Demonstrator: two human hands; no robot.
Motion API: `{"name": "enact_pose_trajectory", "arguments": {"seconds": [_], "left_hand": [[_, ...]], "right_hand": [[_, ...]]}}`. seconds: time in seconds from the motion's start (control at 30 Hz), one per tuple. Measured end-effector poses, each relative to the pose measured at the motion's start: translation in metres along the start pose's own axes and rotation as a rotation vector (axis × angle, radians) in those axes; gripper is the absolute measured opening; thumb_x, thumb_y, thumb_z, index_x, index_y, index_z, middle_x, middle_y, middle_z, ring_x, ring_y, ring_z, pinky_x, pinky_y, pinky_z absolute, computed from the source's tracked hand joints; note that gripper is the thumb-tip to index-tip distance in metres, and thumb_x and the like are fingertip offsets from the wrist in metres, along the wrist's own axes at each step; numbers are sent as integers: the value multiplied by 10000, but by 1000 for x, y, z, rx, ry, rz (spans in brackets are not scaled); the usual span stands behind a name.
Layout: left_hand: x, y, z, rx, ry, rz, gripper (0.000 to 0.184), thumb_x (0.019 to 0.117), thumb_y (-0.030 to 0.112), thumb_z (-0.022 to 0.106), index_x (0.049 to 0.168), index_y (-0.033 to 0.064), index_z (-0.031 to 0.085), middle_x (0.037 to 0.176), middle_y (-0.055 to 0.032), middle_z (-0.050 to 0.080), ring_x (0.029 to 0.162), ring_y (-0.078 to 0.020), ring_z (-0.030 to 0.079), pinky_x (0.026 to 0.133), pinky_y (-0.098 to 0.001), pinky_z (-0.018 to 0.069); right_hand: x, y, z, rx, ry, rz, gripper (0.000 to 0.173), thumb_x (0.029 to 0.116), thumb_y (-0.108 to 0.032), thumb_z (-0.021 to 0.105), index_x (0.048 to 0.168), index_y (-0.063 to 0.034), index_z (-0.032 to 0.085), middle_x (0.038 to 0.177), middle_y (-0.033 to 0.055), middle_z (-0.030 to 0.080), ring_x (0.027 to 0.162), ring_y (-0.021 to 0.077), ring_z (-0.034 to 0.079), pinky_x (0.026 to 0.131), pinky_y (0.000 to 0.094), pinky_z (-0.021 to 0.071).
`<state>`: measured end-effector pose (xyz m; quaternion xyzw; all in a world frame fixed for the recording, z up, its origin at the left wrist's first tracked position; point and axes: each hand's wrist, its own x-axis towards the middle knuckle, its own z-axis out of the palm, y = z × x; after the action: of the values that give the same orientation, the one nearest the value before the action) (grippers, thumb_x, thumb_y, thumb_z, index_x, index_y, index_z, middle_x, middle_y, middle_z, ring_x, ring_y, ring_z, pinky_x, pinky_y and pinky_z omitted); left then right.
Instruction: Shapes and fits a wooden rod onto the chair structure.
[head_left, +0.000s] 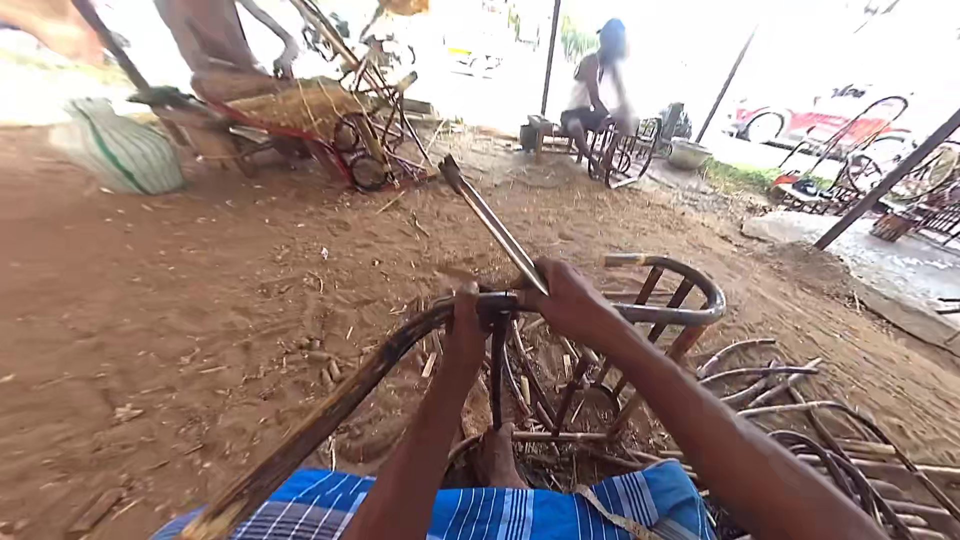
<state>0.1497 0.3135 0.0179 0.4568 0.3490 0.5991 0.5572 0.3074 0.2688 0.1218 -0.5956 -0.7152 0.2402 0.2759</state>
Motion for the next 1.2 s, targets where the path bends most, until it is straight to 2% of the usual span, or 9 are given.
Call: {"name": "enact_pose_trajectory", "arguments": {"seconds": [0.13,0.27,0.4,0.57,0.67,0.77,0.93,1.1,1.2], "left_hand": [[8,2,-16,-47,89,52,422,1046,418,414,1161,69,621,935,-87,695,817,-185,686,748,-403,606],[-5,14,-22,14,79,11,419,1056,465,422,1248,127,577,976,-58,667,825,-157,657,731,-395,582],[3,5,-14,108,54,146,358,1035,387,426,1201,110,582,986,-29,643,869,-111,635,779,-348,569],[-17,7,0,152,41,93,417,1040,516,467,1255,179,587,976,-25,644,842,-126,624,728,-387,552],[-13,4,4,163,105,90,387,1014,453,495,1224,145,599,950,-24,638,835,-114,624,751,-361,552],[-19,7,5,150,64,69,397,1039,473,471,1279,171,563,956,-32,634,811,-125,622,699,-362,550],[-26,9,5,135,90,30,461,1047,518,470,1341,175,560,1020,-69,665,864,-168,650,741,-422,567],[-18,1,1,144,89,88,462,1025,452,458,1342,123,528,1072,-58,643,934,-140,651,817,-375,579],[-27,6,1,136,58,71,473,1034,527,456,1356,190,535,1066,-23,656,914,-117,647,785,-382,571]], "right_hand": [[-97,24,2,200,169,-91,305,1053,-410,518,1244,-186,597,700,7,559,522,149,539,458,339,492],[-160,26,1,607,11,106,280,1067,-435,459,1019,-179,562,620,-75,386,424,51,348,361,228,336],[-170,10,6,473,98,-15,476,1073,-572,377,952,-151,564,627,-53,403,441,66,365,377,247,352],[-169,13,-13,385,-224,339,477,1059,-572,372,979,-152,585,624,-24,427,444,112,398,404,297,375],[-190,-27,-31,562,-33,-8,404,1094,-503,378,972,-170,572,668,-94,419,487,2,375,413,185,345],[-188,-18,-16,448,234,-216,493,1071,-583,348,946,-154,554,651,-64,412,489,24,387,417,218,363],[-179,10,-25,468,-83,348,469,1063,-555,365,902,-160,558,585,-45,395,412,82,366,366,257,352],[-192,-19,-16,464,374,-278,466,1053,-605,377,937,-201,576,643,-100,445,497,-11,407,431,190,380],[-188,30,-1,306,25,201,482,1057,-572,376,909,-160,578,600,-32,448,454,92,428,424,282,394]]}}
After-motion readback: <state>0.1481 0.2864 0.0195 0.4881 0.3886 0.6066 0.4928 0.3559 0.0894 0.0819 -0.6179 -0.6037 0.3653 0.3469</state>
